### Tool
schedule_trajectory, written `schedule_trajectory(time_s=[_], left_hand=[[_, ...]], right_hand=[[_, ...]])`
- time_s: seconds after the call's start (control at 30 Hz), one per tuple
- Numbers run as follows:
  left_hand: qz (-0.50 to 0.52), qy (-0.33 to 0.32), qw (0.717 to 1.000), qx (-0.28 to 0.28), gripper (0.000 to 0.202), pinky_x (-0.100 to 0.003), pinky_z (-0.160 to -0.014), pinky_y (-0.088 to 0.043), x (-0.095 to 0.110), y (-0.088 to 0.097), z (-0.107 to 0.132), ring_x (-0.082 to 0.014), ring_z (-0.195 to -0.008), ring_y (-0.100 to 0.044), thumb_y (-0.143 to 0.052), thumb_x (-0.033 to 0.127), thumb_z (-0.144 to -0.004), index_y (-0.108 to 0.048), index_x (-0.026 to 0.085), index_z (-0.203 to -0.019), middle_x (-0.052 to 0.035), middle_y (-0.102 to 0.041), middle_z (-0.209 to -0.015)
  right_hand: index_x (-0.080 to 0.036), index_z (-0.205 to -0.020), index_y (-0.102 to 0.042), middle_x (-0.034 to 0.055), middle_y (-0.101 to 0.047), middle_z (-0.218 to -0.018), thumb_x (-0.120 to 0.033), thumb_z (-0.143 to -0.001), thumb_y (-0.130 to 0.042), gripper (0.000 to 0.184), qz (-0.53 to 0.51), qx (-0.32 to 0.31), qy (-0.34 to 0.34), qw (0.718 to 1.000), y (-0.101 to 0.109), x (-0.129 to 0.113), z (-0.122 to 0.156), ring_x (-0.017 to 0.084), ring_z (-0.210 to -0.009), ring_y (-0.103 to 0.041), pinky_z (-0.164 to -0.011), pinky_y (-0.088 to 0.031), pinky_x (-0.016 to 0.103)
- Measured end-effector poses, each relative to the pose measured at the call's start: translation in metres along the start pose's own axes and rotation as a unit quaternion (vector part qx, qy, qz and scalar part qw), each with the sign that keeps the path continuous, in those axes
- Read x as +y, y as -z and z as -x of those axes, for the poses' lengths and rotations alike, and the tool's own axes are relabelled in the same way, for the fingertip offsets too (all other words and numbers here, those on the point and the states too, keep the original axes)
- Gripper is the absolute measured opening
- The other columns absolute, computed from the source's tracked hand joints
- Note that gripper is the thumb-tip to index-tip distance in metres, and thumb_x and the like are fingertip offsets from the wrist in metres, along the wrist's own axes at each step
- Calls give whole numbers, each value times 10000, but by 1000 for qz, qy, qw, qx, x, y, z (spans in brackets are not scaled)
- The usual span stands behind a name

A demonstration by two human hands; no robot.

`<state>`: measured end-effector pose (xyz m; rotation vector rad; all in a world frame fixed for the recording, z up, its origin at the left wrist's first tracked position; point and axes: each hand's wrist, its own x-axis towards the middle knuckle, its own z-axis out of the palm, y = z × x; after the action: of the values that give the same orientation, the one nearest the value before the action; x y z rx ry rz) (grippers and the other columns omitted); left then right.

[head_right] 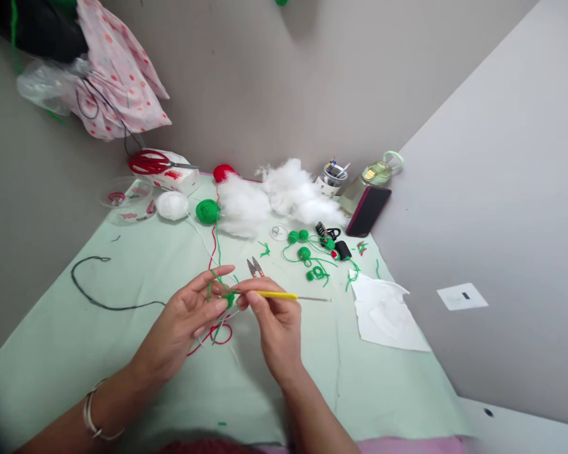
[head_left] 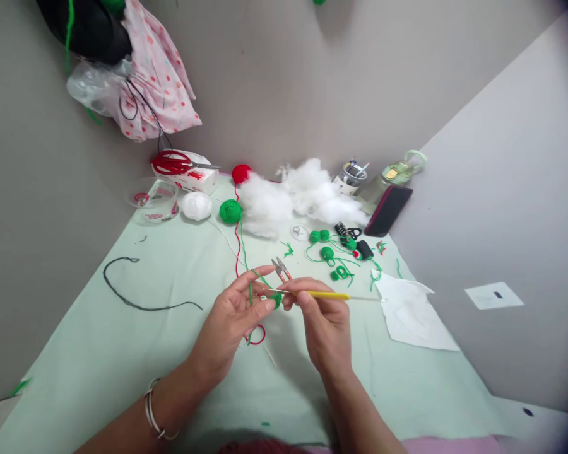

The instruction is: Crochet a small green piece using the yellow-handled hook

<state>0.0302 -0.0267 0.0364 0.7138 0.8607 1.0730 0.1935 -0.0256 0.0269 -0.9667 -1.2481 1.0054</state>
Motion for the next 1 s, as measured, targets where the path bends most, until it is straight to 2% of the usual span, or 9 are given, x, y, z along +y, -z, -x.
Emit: schedule_trajectory(time_s=[0.13,0.27,0.43,0.6,0.7,0.87,0.93,1.0], left_hand=[[-6,4,1000,-1,413,-239,-536,-296,2,3,0,-30,-534,-358,-840,309,-892,-748,284,-1294,32,-637,-907],[-5,6,1000,2,382,-246,-541,-310,5,2,-1,-29,-525,-337,-828,314,-893,-758,274,-1266,44,-603,-888],[-22,-14,1000,12,389,-245,-562,-329,4,2,-1,-44,-553,-358,-815,298,-901,-748,262,-1283,43,-583,-874],[-62,-35,997,14,413,-236,-588,-373,-1,7,0,-72,-622,-426,-798,298,-915,-723,268,-1320,31,-584,-903],[-78,-38,996,18,416,-230,-586,-391,-3,8,-1,-83,-638,-438,-793,294,-917,-714,271,-1325,37,-571,-886],[-75,-49,995,44,430,-218,-572,-402,-3,5,-1,-83,-629,-450,-812,291,-894,-704,248,-1308,45,-565,-857],[-77,-50,994,56,459,-219,-558,-400,-3,2,0,-83,-614,-455,-831,294,-875,-695,232,-1309,49,-561,-836],[-63,-41,996,53,524,-215,-537,-386,-3,0,1,-78,-585,-441,-848,313,-864,-671,223,-1349,55,-558,-808]], right_hand=[[-221,-934,-792,37,-787,-840,-411,-996,-716,214,-83,15,-47,995,1,-3,-3,145,-643,-682,-641,-582,298],[-205,-915,-754,48,-782,-842,-395,-1026,-669,236,-85,7,-41,996,1,-8,-4,148,-632,-680,-619,-587,300],[-232,-1015,-777,48,-791,-943,-260,-1080,-567,222,29,-6,43,999,2,-11,4,151,-719,-733,-711,-620,312],[-248,-1117,-753,54,-796,-960,-180,-1080,-524,242,116,-27,155,981,2,-11,8,172,-759,-736,-738,-624,340],[-247,-1132,-726,61,-798,-954,-134,-1069,-508,254,147,-42,194,969,1,-9,8,200,-847,-762,-781,-633,371],[-230,-1147,-701,79,-801,-970,-90,-1050,-501,263,229,-73,243,940,3,-8,8,220,-946,-783,-816,-653,383],[-226,-1201,-696,94,-803,-1010,-93,-1044,-518,272,283,-85,275,915,4,-6,8,211,-929,-778,-768,-652,347],[-225,-1268,-706,110,-800,-1044,-88,-1030,-551,316,347,-86,325,875,3,-4,9,210,-920,-773,-737,-645,320]])
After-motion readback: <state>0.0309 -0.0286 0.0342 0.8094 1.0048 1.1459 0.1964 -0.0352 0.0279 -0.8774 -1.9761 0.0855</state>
